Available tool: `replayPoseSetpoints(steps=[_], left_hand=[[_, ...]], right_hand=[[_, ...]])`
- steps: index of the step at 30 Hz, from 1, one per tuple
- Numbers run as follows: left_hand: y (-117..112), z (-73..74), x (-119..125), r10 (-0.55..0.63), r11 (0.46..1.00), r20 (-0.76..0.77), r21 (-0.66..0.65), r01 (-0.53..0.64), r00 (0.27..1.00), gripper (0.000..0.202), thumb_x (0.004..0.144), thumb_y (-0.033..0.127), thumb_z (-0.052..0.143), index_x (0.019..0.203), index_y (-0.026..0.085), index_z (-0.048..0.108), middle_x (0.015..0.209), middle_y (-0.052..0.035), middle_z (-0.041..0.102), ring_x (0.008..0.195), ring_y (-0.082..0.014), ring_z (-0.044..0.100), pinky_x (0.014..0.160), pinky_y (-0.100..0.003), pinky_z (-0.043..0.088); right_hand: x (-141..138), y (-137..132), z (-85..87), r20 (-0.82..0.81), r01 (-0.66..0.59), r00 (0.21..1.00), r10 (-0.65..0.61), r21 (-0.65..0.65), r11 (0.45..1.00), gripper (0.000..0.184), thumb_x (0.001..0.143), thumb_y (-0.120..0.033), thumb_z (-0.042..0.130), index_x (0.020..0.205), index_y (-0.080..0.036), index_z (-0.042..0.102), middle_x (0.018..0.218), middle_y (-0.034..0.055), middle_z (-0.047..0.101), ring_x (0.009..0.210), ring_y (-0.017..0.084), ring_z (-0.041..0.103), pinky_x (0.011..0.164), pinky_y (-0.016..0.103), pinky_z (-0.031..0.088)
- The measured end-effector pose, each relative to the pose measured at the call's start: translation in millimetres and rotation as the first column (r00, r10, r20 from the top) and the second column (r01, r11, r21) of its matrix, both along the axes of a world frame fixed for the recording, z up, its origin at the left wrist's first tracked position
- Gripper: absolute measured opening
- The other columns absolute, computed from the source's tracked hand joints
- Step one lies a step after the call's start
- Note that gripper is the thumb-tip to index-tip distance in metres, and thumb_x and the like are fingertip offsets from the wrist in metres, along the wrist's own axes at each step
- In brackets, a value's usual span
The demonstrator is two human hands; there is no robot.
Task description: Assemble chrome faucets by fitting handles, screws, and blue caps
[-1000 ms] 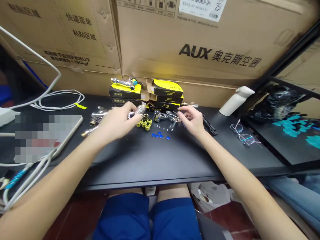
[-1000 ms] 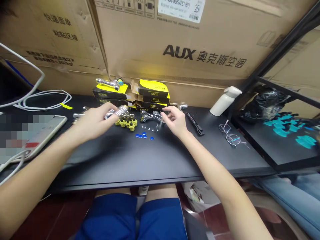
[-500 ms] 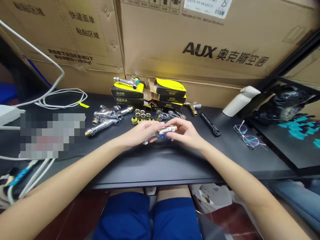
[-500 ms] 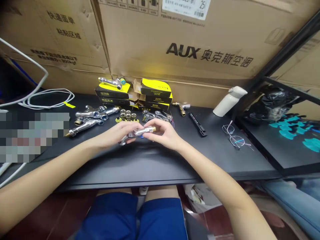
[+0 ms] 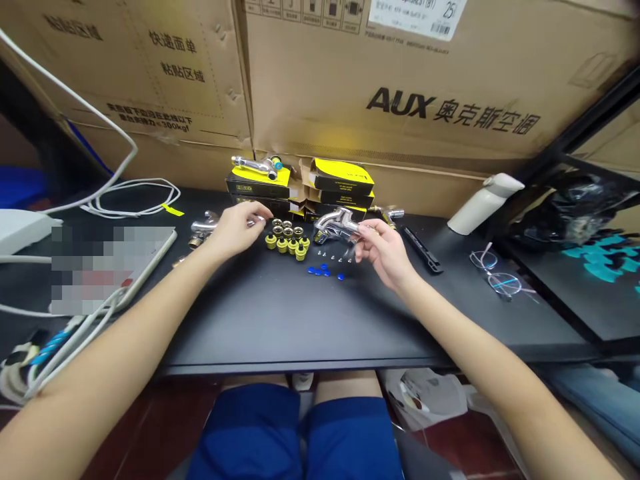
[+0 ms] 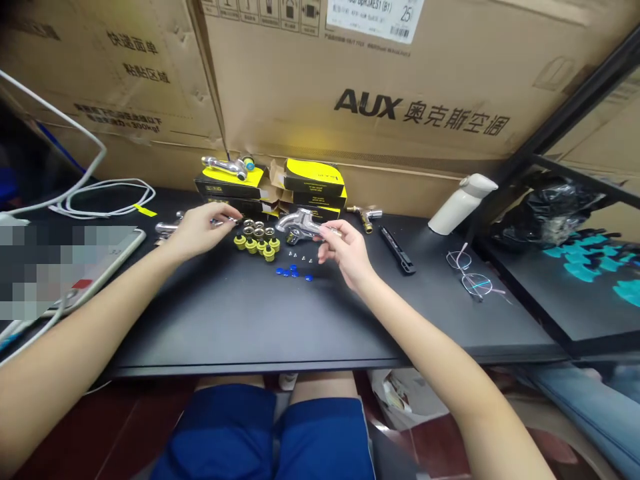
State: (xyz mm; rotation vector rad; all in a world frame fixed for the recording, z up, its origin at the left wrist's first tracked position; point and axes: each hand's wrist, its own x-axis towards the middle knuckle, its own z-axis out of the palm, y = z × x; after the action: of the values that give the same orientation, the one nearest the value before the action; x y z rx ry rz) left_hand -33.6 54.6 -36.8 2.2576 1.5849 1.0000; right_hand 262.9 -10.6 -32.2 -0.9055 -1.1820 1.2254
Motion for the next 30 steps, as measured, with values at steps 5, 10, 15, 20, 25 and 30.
replayPoseSetpoints(steps=[5, 10, 15, 20, 25, 30], left_hand=[[6.1, -9.4, 1.5, -0.110, 0.993, -0.019, -0.047, 0.109, 0.994, 0.032, 0.074, 0.028, 0.053, 0.095, 0.018, 0.075, 0.095, -0.0070, 0.073, 0.085, -0.0213, 0.066, 0.081, -0.032, 0.051], [4.0, -6.3, -1.8, -0.186, 0.978, 0.020, -0.091, 0.187, 0.982, 0.032, 0.073, 0.033, 0.055, 0.090, 0.017, 0.076, 0.100, -0.0091, 0.070, 0.084, -0.0214, 0.065, 0.073, -0.031, 0.052], [4.5, -5.7, -4.8, -0.182, 0.979, -0.029, -0.102, 0.178, 0.983, 0.032, 0.070, 0.035, 0.059, 0.090, 0.018, 0.077, 0.094, -0.0074, 0.069, 0.079, -0.0202, 0.065, 0.074, -0.031, 0.051], [5.3, -6.1, -4.3, -0.207, 0.977, -0.052, -0.063, 0.204, 0.977, 0.034, 0.070, 0.045, 0.064, 0.086, 0.018, 0.075, 0.090, -0.0071, 0.068, 0.076, -0.0190, 0.063, 0.072, -0.031, 0.050], [7.1, -7.4, -5.1, -0.228, 0.973, -0.072, -0.062, 0.224, 0.971, 0.032, 0.071, 0.047, 0.065, 0.080, 0.018, 0.073, 0.089, -0.0067, 0.067, 0.074, -0.0179, 0.061, 0.070, -0.030, 0.048], [3.4, 0.5, -8.1, -0.180, 0.983, -0.019, -0.045, 0.179, 0.983, 0.033, 0.075, 0.049, 0.066, 0.082, 0.018, 0.071, 0.086, -0.0062, 0.069, 0.080, -0.0207, 0.064, 0.072, -0.032, 0.050]], right_hand=[[2.5, 0.5, -0.4, 0.011, 0.016, 1.000, -0.016, 0.008, 1.000, 0.029, 0.074, -0.039, 0.078, 0.086, -0.020, 0.060, 0.075, -0.0005, 0.069, 0.049, 0.008, 0.058, 0.046, 0.022, 0.051], [3.5, 1.1, -1.4, 0.023, 0.009, 1.000, -0.009, 0.008, 1.000, 0.028, 0.075, -0.039, 0.078, 0.086, -0.020, 0.061, 0.076, -0.0002, 0.068, 0.049, 0.008, 0.058, 0.047, 0.023, 0.051], [3.5, 2.1, -2.0, 0.026, 0.010, 1.000, -0.010, -0.002, 1.000, 0.028, 0.075, -0.039, 0.078, 0.085, -0.020, 0.061, 0.075, 0.0000, 0.068, 0.048, 0.008, 0.057, 0.047, 0.023, 0.051], [3.6, 2.9, -3.2, 0.034, 0.020, 0.999, -0.020, 0.000, 1.000, 0.030, 0.074, -0.041, 0.078, 0.086, -0.020, 0.061, 0.075, -0.0005, 0.068, 0.049, 0.008, 0.058, 0.047, 0.023, 0.051], [4.2, 4.1, -3.5, 0.029, 0.027, 0.999, -0.027, 0.007, 1.000, 0.031, 0.072, -0.040, 0.079, 0.086, -0.019, 0.061, 0.073, 0.0002, 0.069, 0.048, 0.008, 0.057, 0.046, 0.023, 0.051], [4.7, 5.2, -2.9, 0.028, 0.046, 0.999, -0.047, 0.011, 0.999, 0.031, 0.072, -0.041, 0.079, 0.086, -0.019, 0.061, 0.074, -0.0005, 0.068, 0.048, 0.008, 0.057, 0.047, 0.022, 0.051]])
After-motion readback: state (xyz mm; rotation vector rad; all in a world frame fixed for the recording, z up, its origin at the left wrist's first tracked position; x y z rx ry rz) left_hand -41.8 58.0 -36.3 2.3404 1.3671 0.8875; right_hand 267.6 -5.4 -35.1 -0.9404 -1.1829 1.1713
